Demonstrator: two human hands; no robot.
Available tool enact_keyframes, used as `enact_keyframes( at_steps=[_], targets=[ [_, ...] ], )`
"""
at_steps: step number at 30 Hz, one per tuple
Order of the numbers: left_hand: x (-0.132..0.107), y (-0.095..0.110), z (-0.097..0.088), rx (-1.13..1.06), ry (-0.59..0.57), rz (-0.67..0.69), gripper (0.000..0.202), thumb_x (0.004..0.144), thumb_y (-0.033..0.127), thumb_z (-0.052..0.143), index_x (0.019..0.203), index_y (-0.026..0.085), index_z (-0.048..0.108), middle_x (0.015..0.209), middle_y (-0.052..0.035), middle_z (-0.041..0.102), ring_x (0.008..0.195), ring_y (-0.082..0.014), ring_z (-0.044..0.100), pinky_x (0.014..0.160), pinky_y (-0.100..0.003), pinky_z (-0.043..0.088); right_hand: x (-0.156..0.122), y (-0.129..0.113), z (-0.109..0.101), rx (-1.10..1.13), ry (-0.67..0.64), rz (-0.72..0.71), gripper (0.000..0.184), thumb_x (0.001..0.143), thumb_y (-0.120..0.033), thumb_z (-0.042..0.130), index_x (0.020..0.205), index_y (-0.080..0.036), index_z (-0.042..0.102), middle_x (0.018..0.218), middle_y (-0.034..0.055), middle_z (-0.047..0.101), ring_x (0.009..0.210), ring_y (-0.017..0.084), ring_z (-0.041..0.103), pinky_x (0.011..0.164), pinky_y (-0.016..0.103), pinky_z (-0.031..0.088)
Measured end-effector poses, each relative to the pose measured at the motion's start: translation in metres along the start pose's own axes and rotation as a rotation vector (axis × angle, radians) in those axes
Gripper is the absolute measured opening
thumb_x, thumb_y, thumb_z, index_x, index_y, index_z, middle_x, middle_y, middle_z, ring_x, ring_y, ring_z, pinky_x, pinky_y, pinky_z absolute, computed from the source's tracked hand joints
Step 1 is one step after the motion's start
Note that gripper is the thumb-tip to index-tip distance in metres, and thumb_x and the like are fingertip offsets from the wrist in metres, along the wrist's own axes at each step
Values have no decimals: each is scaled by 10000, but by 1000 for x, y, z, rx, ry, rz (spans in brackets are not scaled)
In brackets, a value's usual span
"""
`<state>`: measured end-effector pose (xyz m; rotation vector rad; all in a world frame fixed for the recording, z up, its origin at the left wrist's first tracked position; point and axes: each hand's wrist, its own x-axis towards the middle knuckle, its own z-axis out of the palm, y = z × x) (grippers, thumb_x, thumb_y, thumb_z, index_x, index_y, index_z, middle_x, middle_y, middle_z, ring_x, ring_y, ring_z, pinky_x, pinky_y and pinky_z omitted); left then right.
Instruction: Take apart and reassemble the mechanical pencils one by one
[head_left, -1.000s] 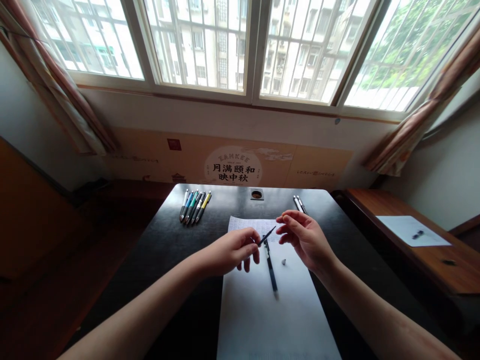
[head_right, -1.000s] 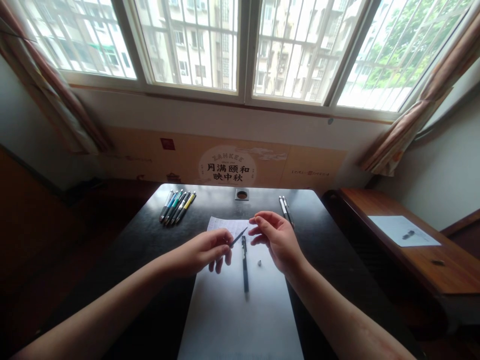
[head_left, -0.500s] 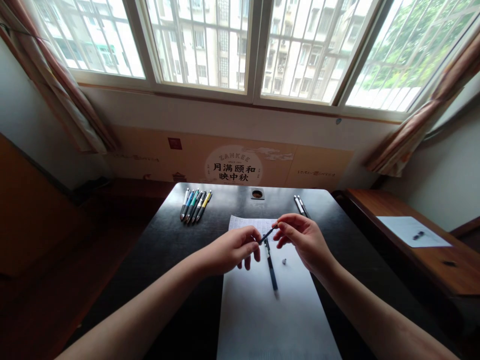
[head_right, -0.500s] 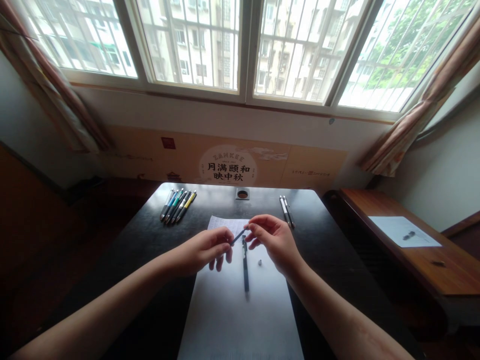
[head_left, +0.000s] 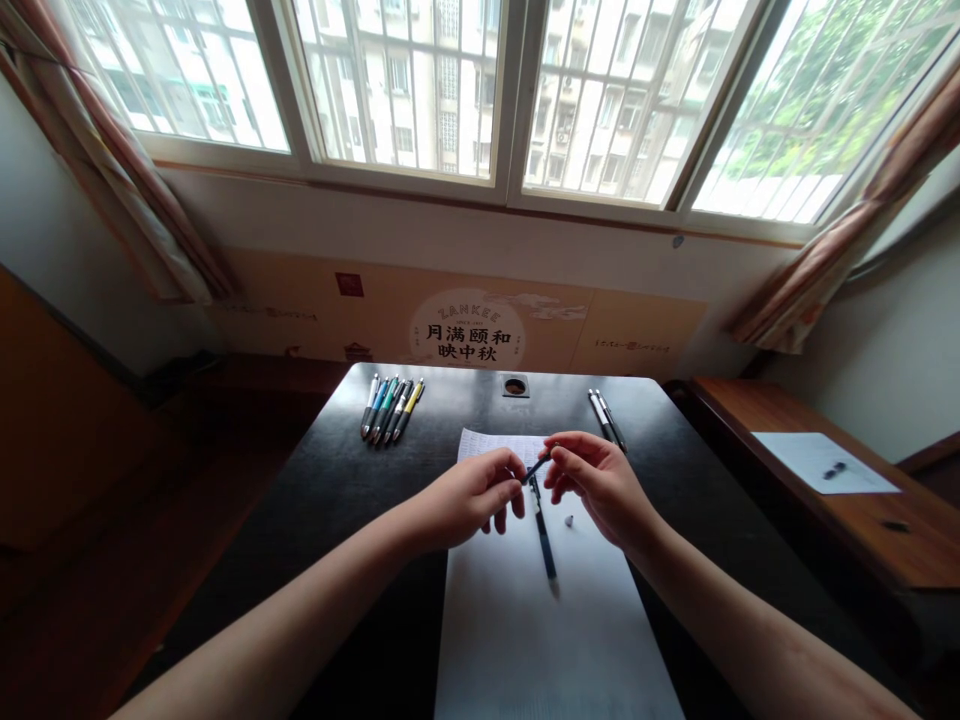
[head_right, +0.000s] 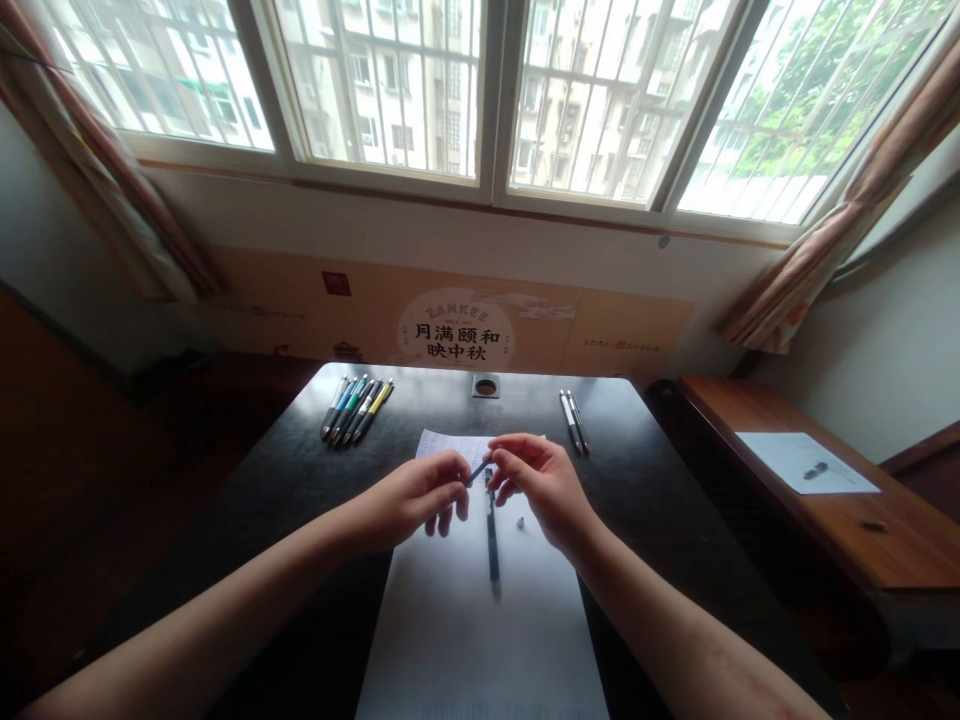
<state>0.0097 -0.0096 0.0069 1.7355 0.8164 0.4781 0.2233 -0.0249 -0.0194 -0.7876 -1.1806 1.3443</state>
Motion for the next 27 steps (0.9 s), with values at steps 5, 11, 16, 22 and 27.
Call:
enact_keyframes(
  at_steps=[5, 11, 16, 22, 27],
  targets=[
    [0, -1, 4, 48, 40, 25, 113, 942, 291, 499, 958, 179, 510, 828, -31, 685, 647, -148, 649, 521, -238, 477, -1, 4, 1, -49, -21, 14, 220, 843, -362, 780, 976, -186, 767, 743, 39, 713, 635, 161, 675, 521, 252, 573],
    [2, 1, 6, 59, 87, 29, 157, 965, 318, 475, 945, 176, 539, 867, -55, 701, 699, -174, 669, 512, -238, 482, 0, -2, 1, -41, 14, 18, 213, 814, -367, 810, 923, -188, 775, 731, 32, 708, 615, 153, 671, 487, 226, 551],
    [1, -2, 6, 591, 260, 189, 217, 984, 239, 463, 943, 170, 665, 978, -87, 718, 917, -241, 656, 805, -376, 533, 9, -24, -15, 93, 190, -39, 253, 734, -363, 878, 874, -185, 767, 756, 20, 714, 566, 121, 646, 441, 193, 531],
    [0, -9, 23, 1082, 18, 541, 292, 967, 122, 495, 1176, 212, 678, 1343, -124, 616, 1228, -319, 546, 966, -449, 477, 19, -36, -34, 237, 284, 25, 316, 675, -334, 919, 889, -182, 744, 730, -13, 713, 541, 108, 642, 418, 178, 526],
    [3, -13, 30, 1105, -69, 623, 159, 960, 187, 577, 1060, 212, 698, 1341, -112, 624, 1276, -312, 520, 1031, -447, 420, 18, -34, -32, 279, 284, 57, 323, 662, -325, 926, 888, -191, 737, 734, -18, 717, 526, 108, 635, 408, 181, 523]
  ],
)
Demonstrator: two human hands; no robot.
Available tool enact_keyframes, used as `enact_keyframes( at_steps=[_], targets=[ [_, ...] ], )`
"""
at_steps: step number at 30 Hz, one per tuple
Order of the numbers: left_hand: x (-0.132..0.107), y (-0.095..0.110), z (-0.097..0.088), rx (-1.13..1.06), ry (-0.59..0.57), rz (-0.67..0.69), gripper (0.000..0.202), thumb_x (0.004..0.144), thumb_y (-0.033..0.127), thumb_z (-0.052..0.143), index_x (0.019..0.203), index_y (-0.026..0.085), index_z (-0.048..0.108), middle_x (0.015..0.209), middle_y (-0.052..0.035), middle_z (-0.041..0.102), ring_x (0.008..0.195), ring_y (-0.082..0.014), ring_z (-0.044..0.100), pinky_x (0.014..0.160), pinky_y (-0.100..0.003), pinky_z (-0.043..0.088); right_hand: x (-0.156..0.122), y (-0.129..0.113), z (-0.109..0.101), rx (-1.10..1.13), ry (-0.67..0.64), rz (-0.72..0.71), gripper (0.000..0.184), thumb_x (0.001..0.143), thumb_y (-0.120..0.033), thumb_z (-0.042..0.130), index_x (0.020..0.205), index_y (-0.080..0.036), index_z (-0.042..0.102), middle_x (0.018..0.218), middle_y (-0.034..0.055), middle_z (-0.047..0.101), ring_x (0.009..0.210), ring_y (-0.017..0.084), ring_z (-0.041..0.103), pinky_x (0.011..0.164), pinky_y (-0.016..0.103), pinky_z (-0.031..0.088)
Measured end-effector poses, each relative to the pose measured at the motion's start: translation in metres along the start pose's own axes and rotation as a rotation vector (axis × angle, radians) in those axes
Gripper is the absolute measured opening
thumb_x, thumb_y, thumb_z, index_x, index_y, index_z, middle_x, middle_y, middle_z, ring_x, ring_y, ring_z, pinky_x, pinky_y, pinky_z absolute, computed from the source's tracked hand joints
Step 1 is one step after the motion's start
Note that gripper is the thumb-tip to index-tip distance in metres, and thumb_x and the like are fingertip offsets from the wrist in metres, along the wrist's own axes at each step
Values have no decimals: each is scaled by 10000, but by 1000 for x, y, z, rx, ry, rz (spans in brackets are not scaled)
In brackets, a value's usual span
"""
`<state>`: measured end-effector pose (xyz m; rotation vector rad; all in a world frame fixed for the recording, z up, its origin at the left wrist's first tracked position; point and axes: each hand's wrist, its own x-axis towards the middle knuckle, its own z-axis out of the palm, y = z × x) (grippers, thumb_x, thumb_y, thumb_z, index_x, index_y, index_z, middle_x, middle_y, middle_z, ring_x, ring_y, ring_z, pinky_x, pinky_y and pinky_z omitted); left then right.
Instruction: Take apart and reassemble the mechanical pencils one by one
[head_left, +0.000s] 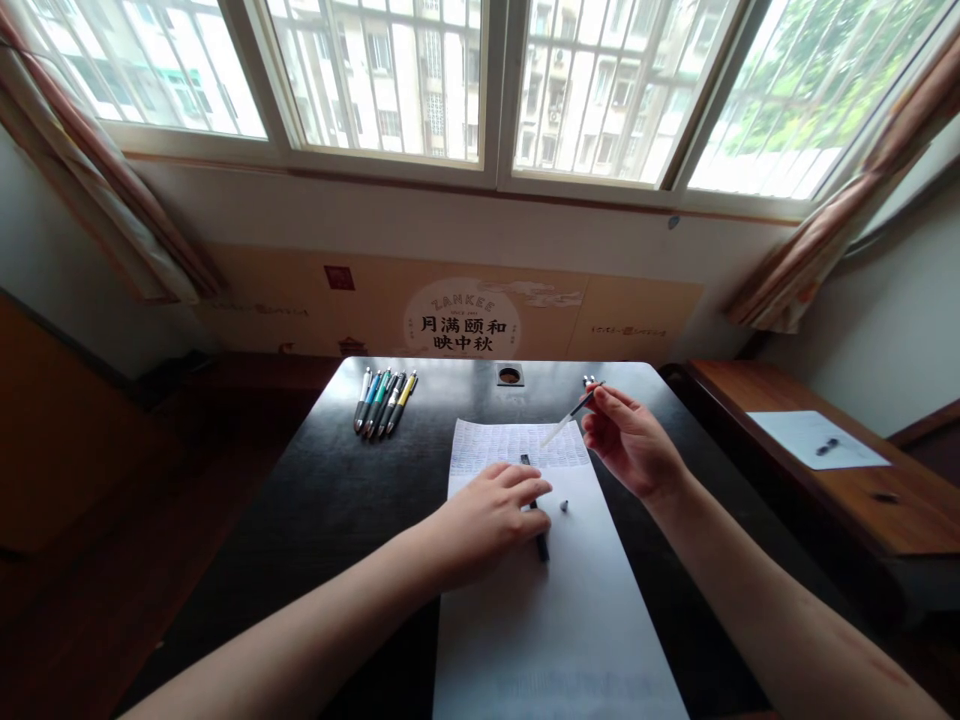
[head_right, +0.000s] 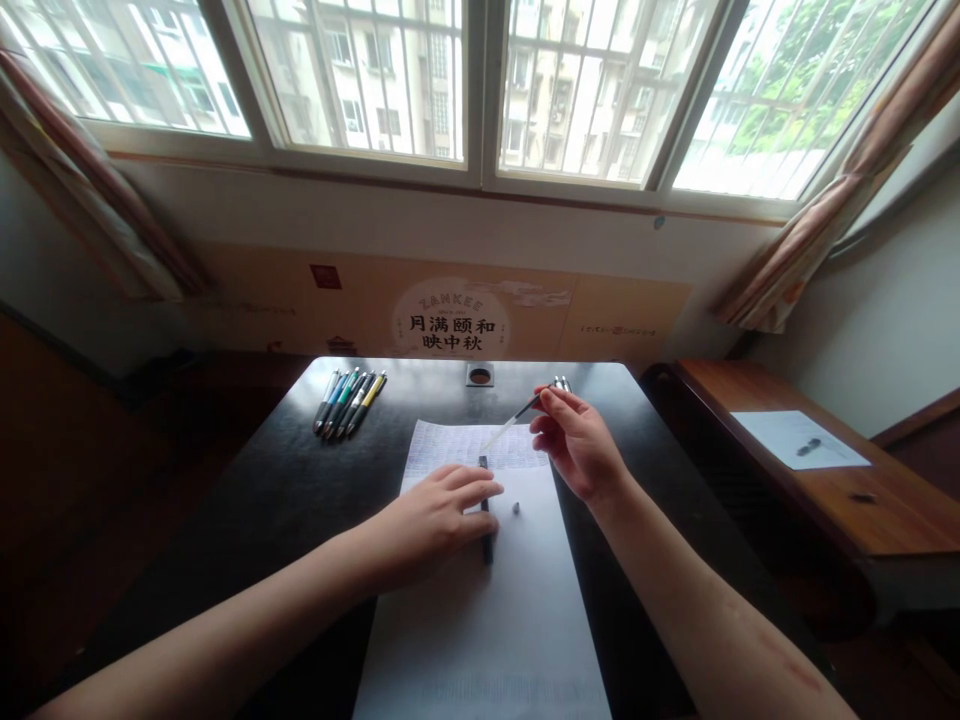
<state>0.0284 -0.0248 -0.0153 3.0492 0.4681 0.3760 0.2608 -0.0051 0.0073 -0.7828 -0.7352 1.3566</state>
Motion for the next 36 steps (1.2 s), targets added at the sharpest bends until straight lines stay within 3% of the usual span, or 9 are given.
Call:
enact_keyframes(
  at_steps=[3, 7, 14, 19, 27, 36],
  targets=[
    [0, -3, -4, -18, 1, -13, 160, 981, 155, 522, 996, 183, 679, 1209, -113, 686, 1206, -291, 570, 1031, -439, 404, -2, 0, 2, -7, -13, 11, 319, 666, -326, 924, 884, -187, 737, 725, -20, 712, 532, 108, 633, 414, 182, 522],
    [-2, -6, -13, -98, 8, -87, 209, 1000, 152, 463, 996, 190, 668, 927, -87, 721, 910, -226, 652, 969, -407, 425, -3, -2, 2, -15, -16, 44, 307, 676, -324, 916, 888, -198, 733, 742, -16, 723, 534, 108, 629, 413, 183, 504],
    [-8, -11, -24, -350, 178, -348, 237, 1009, 259, 427, 1136, 187, 613, 1010, -94, 709, 873, -214, 647, 780, -318, 478, -1, -4, -2, 40, -28, 40, 307, 669, -324, 922, 884, -207, 737, 751, -28, 730, 542, 94, 611, 421, 171, 497],
    [-11, -12, -32, -511, 223, -580, 274, 1023, 332, 363, 1134, 199, 575, 844, -34, 673, 745, -187, 606, 678, -292, 443, -2, -4, -1, 34, -63, -37, 276, 692, -343, 907, 880, -222, 745, 761, -24, 721, 545, 98, 596, 422, 181, 497],
    [-7, -6, -36, -553, 140, -610, 253, 1005, 384, 383, 1014, 203, 560, 805, -21, 627, 722, -189, 572, 645, -292, 404, -6, -3, 2, -28, -44, -158, 250, 730, -350, 879, 899, -214, 754, 766, -6, 706, 554, 102, 606, 435, 187, 513],
    [-8, -8, -35, -596, 163, -614, 238, 1017, 370, 370, 988, 205, 538, 799, -5, 606, 704, -169, 551, 647, -284, 384, -9, -2, 5, -99, -29, -204, 255, 727, -360, 886, 883, -193, 772, 727, 8, 697, 552, 102, 612, 435, 178, 520]
  ],
)
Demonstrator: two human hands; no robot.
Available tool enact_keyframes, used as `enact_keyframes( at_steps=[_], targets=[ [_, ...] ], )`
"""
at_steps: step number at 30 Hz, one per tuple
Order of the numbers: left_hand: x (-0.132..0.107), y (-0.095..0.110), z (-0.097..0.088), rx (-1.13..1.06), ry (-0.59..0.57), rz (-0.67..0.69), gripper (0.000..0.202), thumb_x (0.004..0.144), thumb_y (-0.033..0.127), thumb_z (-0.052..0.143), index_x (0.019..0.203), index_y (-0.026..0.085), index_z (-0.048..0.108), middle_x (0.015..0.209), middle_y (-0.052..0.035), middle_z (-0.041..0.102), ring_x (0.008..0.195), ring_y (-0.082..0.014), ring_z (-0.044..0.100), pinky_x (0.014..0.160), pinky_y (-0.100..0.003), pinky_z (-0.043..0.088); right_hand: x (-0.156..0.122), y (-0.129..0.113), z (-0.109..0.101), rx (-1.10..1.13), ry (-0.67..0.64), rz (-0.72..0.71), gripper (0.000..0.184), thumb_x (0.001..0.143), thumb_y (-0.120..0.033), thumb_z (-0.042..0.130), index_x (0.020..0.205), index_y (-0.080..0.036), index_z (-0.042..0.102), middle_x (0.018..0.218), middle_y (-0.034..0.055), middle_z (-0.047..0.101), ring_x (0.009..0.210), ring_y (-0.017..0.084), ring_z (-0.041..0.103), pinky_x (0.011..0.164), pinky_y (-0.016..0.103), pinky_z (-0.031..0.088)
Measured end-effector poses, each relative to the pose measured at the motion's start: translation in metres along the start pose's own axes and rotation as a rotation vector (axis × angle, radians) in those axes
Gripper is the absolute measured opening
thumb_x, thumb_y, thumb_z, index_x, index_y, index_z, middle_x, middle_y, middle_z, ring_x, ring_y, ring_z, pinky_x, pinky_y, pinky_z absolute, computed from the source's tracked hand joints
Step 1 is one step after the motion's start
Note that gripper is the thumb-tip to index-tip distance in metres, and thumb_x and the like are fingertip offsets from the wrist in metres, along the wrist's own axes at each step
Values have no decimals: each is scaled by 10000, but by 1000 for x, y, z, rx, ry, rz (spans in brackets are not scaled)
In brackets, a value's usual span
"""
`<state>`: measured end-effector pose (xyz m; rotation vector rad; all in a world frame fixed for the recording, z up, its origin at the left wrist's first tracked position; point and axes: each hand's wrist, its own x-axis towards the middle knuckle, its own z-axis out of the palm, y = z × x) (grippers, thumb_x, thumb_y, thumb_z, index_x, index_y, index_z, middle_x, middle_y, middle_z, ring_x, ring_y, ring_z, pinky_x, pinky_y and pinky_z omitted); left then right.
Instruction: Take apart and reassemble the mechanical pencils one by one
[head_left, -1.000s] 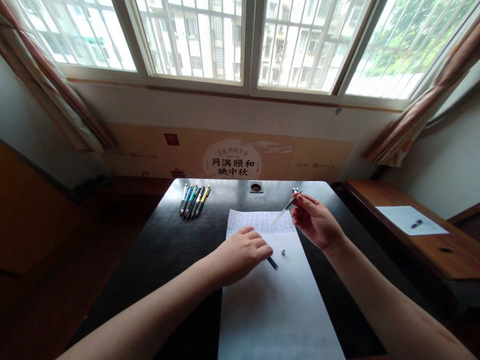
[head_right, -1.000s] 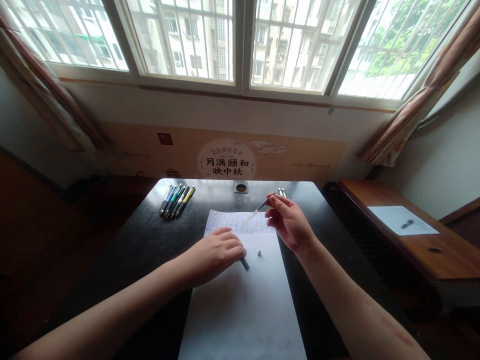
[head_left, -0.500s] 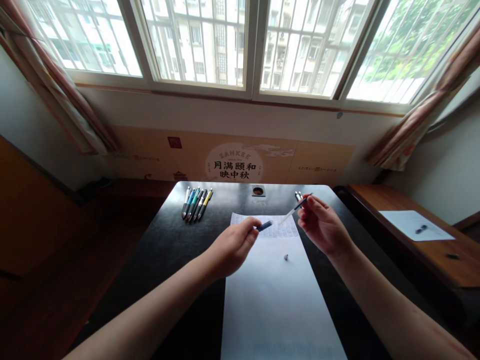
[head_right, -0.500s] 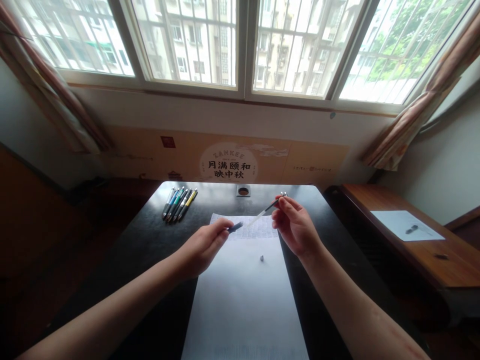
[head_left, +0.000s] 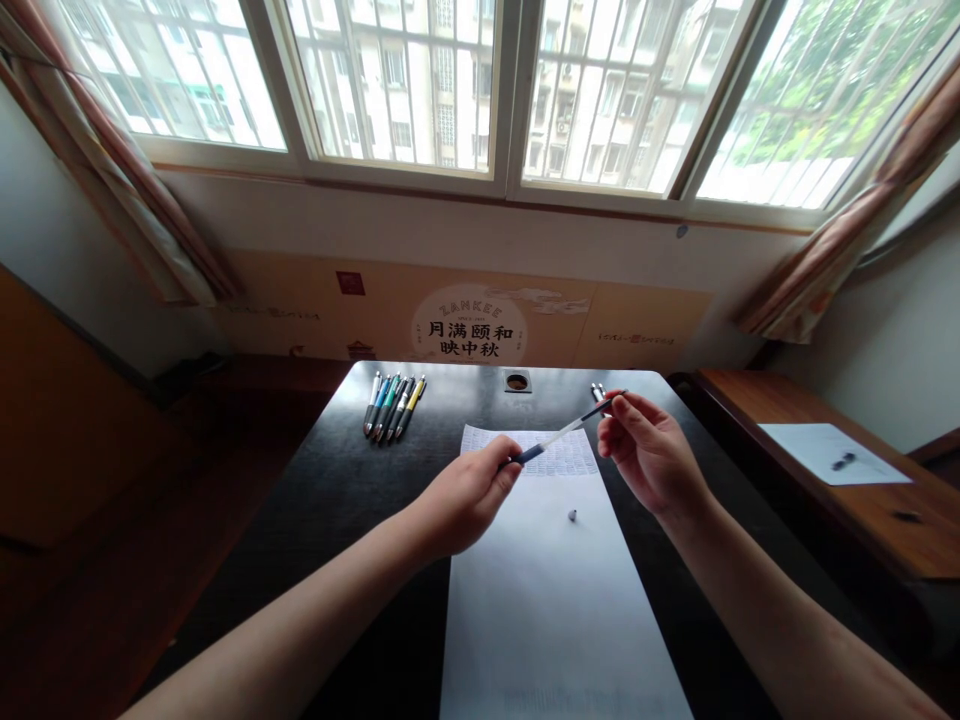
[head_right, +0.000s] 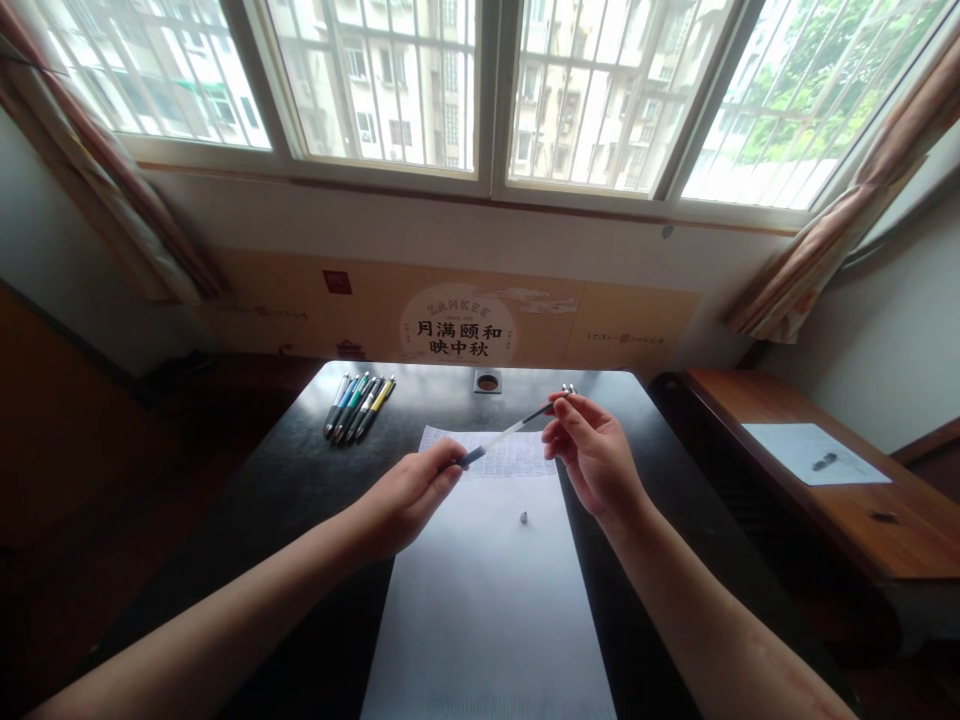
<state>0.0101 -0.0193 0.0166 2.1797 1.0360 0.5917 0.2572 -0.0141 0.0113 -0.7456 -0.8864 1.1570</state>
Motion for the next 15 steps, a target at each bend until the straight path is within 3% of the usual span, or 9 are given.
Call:
enact_keyframes(
  at_steps=[10, 15],
  targets=[
    [2, -5, 2, -25, 12, -4, 233, 1016, 369, 370, 995, 206, 535, 798, -5, 600, 711, -172, 548, 650, -288, 377, -2, 2, -2, -96, -43, -62, 216, 763, -362, 860, 890, -204, 784, 688, 14, 694, 545, 113, 612, 457, 197, 523],
    [0, -1, 3, -17, -4, -3, 209, 1002, 348, 380, 981, 204, 530, 758, 6, 570, 686, -171, 523, 625, -287, 361, -11, 16, 5, -269, -224, -73, 183, 816, -342, 820, 917, -192, 791, 672, 32, 708, 574, 134, 639, 487, 216, 548]
  ],
)
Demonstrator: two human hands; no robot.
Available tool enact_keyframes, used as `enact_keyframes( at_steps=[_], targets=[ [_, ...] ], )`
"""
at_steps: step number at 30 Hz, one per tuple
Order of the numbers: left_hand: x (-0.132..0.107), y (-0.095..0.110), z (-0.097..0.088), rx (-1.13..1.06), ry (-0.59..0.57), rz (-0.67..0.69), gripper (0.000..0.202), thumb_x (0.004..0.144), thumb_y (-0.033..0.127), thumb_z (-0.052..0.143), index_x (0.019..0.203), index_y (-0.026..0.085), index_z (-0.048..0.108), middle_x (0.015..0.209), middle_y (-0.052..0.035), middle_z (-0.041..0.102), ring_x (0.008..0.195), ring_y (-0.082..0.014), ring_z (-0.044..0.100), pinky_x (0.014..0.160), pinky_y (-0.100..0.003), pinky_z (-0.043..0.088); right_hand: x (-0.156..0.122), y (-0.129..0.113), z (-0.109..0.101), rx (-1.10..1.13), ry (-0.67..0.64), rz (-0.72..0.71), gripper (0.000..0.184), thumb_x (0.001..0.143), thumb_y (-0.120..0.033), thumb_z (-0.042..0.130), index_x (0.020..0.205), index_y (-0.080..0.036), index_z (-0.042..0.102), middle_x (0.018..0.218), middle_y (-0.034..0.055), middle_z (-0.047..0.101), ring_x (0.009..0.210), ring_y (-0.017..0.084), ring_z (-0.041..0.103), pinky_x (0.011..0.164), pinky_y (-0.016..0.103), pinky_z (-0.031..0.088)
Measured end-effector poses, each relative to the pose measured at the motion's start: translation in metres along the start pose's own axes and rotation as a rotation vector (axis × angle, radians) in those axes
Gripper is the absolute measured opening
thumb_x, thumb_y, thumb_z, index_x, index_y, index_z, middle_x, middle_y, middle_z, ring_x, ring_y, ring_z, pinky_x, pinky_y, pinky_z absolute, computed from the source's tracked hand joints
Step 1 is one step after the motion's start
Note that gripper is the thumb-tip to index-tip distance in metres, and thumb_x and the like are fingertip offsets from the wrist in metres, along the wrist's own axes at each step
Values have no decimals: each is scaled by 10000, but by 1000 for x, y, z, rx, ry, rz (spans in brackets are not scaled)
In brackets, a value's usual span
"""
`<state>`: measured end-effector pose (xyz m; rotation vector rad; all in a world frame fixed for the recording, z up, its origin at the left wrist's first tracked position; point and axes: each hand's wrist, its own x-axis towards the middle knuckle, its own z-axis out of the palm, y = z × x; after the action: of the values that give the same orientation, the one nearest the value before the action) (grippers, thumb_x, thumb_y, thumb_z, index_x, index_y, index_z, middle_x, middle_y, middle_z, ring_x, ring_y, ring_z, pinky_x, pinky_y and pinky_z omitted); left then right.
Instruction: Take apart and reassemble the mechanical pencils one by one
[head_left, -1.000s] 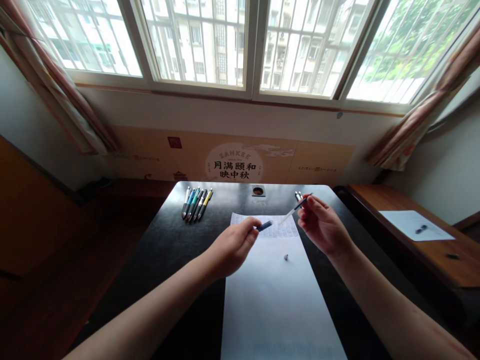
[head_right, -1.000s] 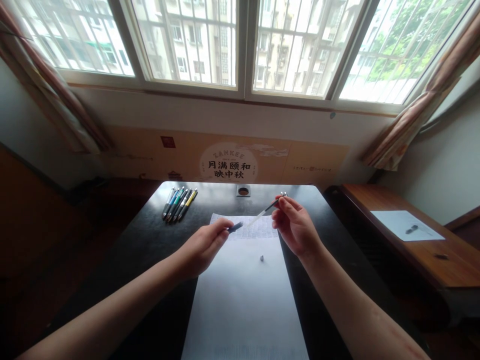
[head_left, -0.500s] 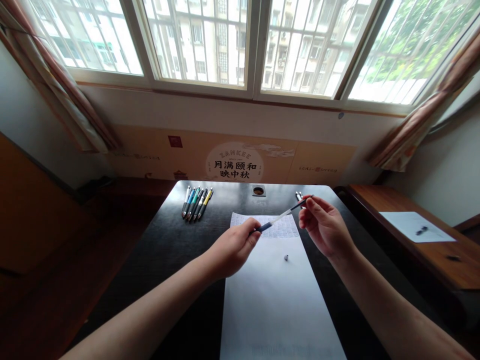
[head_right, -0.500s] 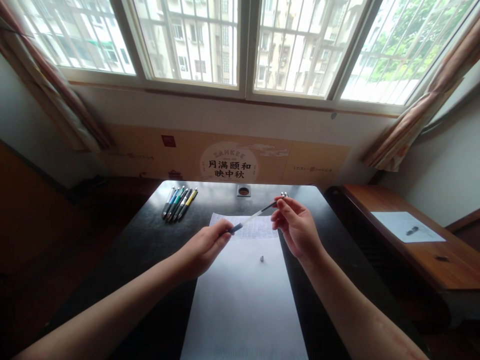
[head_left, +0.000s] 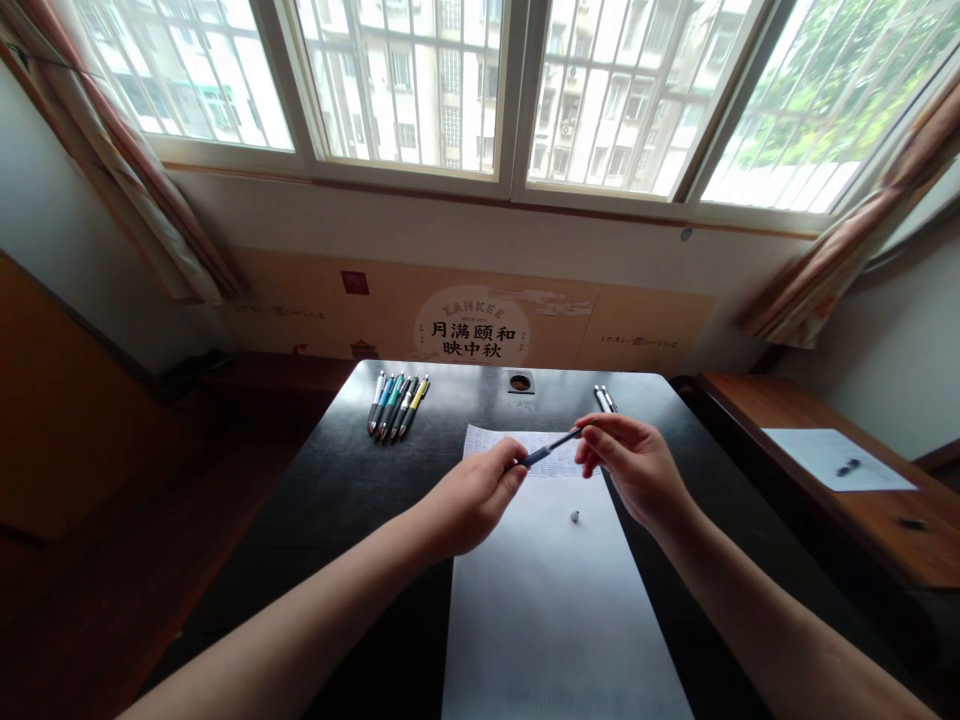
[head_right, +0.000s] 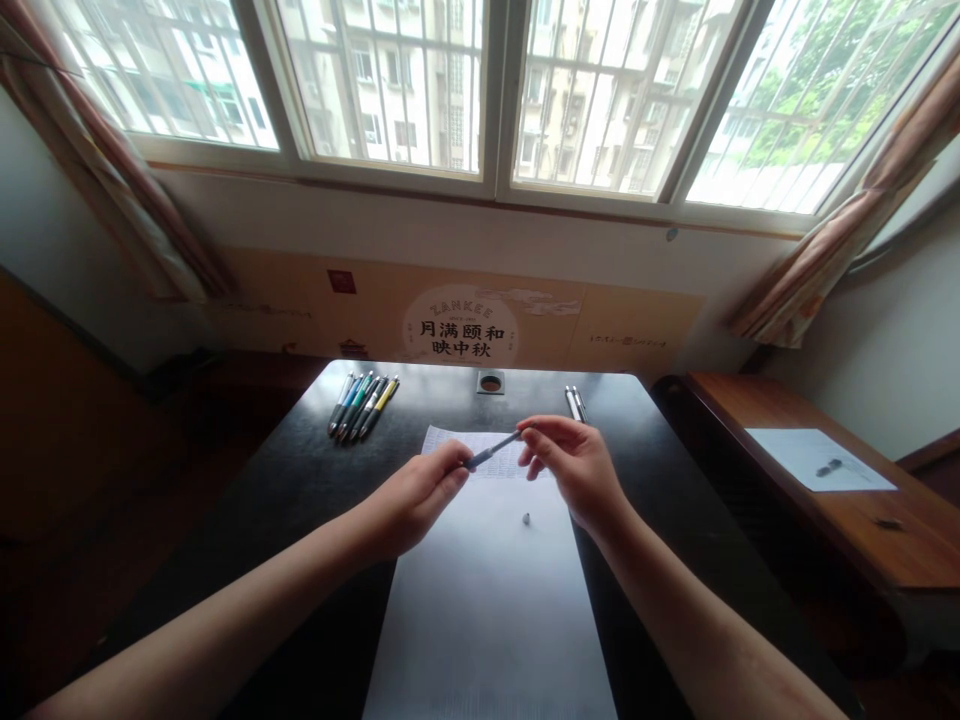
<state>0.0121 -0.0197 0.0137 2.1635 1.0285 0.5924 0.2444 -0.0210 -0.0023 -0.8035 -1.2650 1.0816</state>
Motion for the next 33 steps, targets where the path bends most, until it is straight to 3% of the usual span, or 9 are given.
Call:
enact_keyframes(
  at_steps=[4, 11, 17, 20, 22, 24, 27, 30, 33],
  targets=[
    [-2, 2, 1, -22, -15, 26, 216, 1004, 359, 376, 973, 203, 523, 755, 10, 553, 685, -168, 506, 629, -289, 357, -7, 9, 13, -48, -154, 10, 157, 841, -314, 794, 942, -193, 792, 686, 32, 713, 594, 137, 650, 503, 224, 563],
    [-1, 0, 2, -81, -28, 17, 207, 1006, 354, 381, 983, 202, 519, 727, 22, 514, 660, -161, 475, 618, -287, 340, -8, 10, 11, -64, -182, 19, 194, 863, -298, 772, 1034, -210, 788, 739, 31, 716, 636, 140, 666, 515, 221, 576],
    [-2, -3, 3, -167, -20, 40, 201, 1006, 356, 400, 987, 197, 520, 736, 16, 515, 663, -157, 468, 619, -286, 346, -10, 12, 15, -56, -159, 8, 371, 848, -312, 782, 1206, -250, 703, 994, 64, 725, 679, 151, 685, 500, 241, 572],
    [-1, -6, 6, -331, -16, 81, 201, 1003, 365, 425, 987, 190, 521, 739, 13, 519, 656, -145, 466, 627, -281, 364, -8, 9, 10, -132, -127, -10, 305, 869, -356, 751, 1141, -226, 706, 894, 45, 704, 639, 151, 660, 480, 241, 537],
    [1, -7, 7, -534, -2, 117, 209, 998, 386, 449, 982, 186, 509, 719, 21, 506, 621, -128, 447, 613, -270, 365, -5, 2, 1, -297, -131, -22, 249, 899, -381, 705, 1075, -205, 716, 797, 31, 685, 599, 143, 621, 479, 239, 501],
    [3, -7, 8, -767, 10, 122, 221, 988, 409, 477, 976, 188, 489, 695, 30, 500, 586, -116, 432, 586, -257, 356, -1, -8, -11, -573, -231, -44, 212, 913, -373, 677, 1023, -201, 735, 764, 27, 678, 610, 143, 596, 535, 255, 489],
    [7, -7, 5, -1077, 20, 64, 210, 962, 393, 539, 976, 191, 481, 706, 18, 533, 592, -119, 473, 577, -247, 373, 6, -21, -28, -998, -591, 24, 213, 858, -342, 728, 1045, -245, 758, 819, 13, 711, 646, 148, 595, 625, 276, 465],
    [7, -5, 0, -1253, -6, 29, 195, 939, 357, 590, 976, 186, 505, 737, -1, 561, 621, -130, 520, 602, -254, 416, 9, -25, -34, -1088, -784, 184, 276, 828, -357, 745, 1077, -239, 747, 836, 11, 719, 683, 162, 621, 629, 261, 448],
    [6, -3, -4, -1300, -37, 47, 176, 944, 335, 600, 976, 176, 532, 749, -10, 572, 630, -127, 528, 618, -255, 436, 10, -22, -32, -1086, -834, 216, 233, 807, -307, 743, 1026, -227, 748, 815, 7, 707, 710, 169, 622, 638, 250, 441]
  ],
)
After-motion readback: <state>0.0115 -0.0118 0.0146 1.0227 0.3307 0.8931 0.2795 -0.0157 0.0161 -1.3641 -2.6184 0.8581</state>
